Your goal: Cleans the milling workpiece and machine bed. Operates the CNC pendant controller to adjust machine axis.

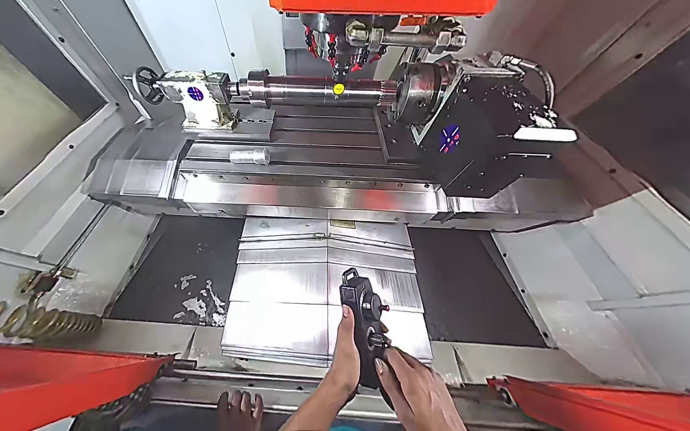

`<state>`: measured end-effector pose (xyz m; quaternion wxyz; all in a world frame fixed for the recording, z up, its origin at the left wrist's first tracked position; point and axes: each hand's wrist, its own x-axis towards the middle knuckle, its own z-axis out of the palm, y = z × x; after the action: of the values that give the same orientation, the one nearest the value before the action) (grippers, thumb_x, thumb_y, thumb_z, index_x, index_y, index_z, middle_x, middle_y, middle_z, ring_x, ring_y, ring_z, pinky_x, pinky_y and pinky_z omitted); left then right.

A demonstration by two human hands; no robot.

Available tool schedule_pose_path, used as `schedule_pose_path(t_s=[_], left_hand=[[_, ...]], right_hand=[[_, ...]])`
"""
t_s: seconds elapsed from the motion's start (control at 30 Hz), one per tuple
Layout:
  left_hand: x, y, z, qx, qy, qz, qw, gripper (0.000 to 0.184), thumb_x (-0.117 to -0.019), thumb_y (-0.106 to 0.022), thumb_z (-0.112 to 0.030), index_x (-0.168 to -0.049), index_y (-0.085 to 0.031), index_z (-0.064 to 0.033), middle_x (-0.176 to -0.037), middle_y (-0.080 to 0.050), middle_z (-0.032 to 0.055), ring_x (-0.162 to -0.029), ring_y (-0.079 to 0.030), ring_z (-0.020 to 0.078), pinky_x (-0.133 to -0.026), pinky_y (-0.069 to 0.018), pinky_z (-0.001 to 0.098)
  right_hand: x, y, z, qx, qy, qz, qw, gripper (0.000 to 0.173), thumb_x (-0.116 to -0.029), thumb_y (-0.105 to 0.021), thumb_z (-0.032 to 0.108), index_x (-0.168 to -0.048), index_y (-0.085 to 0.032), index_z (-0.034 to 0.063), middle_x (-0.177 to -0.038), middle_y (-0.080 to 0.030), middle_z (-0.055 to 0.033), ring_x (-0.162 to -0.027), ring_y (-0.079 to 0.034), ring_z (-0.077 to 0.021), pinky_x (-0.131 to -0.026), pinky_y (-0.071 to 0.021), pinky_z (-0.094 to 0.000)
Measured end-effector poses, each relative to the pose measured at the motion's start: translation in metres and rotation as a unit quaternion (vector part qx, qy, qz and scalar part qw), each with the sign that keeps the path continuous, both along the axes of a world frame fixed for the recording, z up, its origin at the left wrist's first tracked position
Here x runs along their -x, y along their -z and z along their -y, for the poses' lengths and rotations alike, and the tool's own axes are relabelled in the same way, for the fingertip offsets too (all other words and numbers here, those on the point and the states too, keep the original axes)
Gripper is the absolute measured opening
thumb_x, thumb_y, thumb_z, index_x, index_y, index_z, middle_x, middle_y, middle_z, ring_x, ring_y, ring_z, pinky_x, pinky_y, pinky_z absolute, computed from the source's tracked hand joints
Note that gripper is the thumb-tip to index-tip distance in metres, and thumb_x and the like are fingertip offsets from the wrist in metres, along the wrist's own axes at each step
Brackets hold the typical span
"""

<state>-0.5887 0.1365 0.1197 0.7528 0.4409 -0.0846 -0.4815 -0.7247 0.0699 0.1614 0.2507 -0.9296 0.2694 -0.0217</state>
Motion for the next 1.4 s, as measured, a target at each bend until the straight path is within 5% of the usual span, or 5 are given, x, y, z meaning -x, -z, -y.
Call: schedule_pose_path(t_s=[0.33, 0.53, 0.73, 1.0, 1.4], left_hand=[[0.009, -0.002, -0.010, 0.007, 0.083, 0.083, 0.993, 0.103, -0.0912, -0.034, -0.083, -0.148, -0.035, 0.0023, -0.114, -0.070, 0.0070, -0.099, -0.070, 0.0122, -0.091, -0.0593, 0.0352], [0.011, 0.002, -0.013, 0.026, 0.105, 0.116, 0.987, 0.090, -0.1000, -0.028, -0.072, -0.150, -0.033, 0.0031, -0.123, -0.067, 0.0075, -0.107, -0.067, 0.0093, -0.097, -0.0562, 0.0340], [0.013, 0.006, -0.013, 0.032, 0.106, 0.091, 0.990, 0.080, -0.1037, -0.026, -0.064, -0.148, -0.036, 0.0020, -0.123, -0.067, 0.0066, -0.109, -0.066, 0.0092, -0.099, -0.0548, 0.0338], [0.012, 0.002, -0.015, 0.059, 0.118, 0.076, 0.988, 0.088, -0.0953, -0.030, -0.079, -0.139, -0.043, -0.0034, -0.098, -0.070, 0.0014, -0.082, -0.069, 0.0121, -0.076, -0.0603, 0.0331], [0.015, -0.002, -0.017, 0.045, 0.118, 0.056, 0.990, 0.083, -0.0974, -0.030, -0.075, -0.137, -0.046, -0.0037, -0.101, -0.070, 0.0015, -0.085, -0.069, 0.0110, -0.078, -0.0597, 0.0329]], right_hand=[[-0.010, -0.011, 0.034, -0.164, 0.159, 0.076, 0.971, 0.068, -0.0979, -0.044, 0.069, -0.116, -0.065, 0.0068, -0.070, -0.064, -0.0016, -0.060, -0.063, -0.0167, -0.057, -0.0538, -0.0436], [-0.015, -0.032, 0.033, -0.092, 0.079, 0.078, 0.989, 0.051, -0.0904, -0.072, 0.024, -0.134, -0.057, 0.0010, -0.117, -0.069, -0.0144, -0.086, -0.073, -0.0216, -0.073, -0.0632, -0.0416], [-0.022, -0.039, 0.027, -0.030, -0.002, 0.193, 0.981, 0.015, -0.0851, -0.066, 0.009, -0.098, -0.073, 0.0080, -0.122, -0.067, -0.0116, -0.117, -0.063, -0.0215, -0.098, -0.0548, -0.0355], [-0.017, -0.047, 0.032, -0.033, 0.121, 0.049, 0.991, 0.057, -0.0949, -0.065, 0.054, -0.122, -0.066, 0.0034, -0.097, -0.073, -0.0115, -0.081, -0.072, -0.0267, -0.074, -0.0596, -0.0520], [-0.016, -0.051, 0.023, -0.029, 0.061, 0.210, 0.975, 0.025, -0.0911, -0.074, 0.021, -0.111, -0.072, 0.0051, -0.119, -0.068, -0.0124, -0.111, -0.067, -0.0165, -0.093, -0.0587, -0.0316]])
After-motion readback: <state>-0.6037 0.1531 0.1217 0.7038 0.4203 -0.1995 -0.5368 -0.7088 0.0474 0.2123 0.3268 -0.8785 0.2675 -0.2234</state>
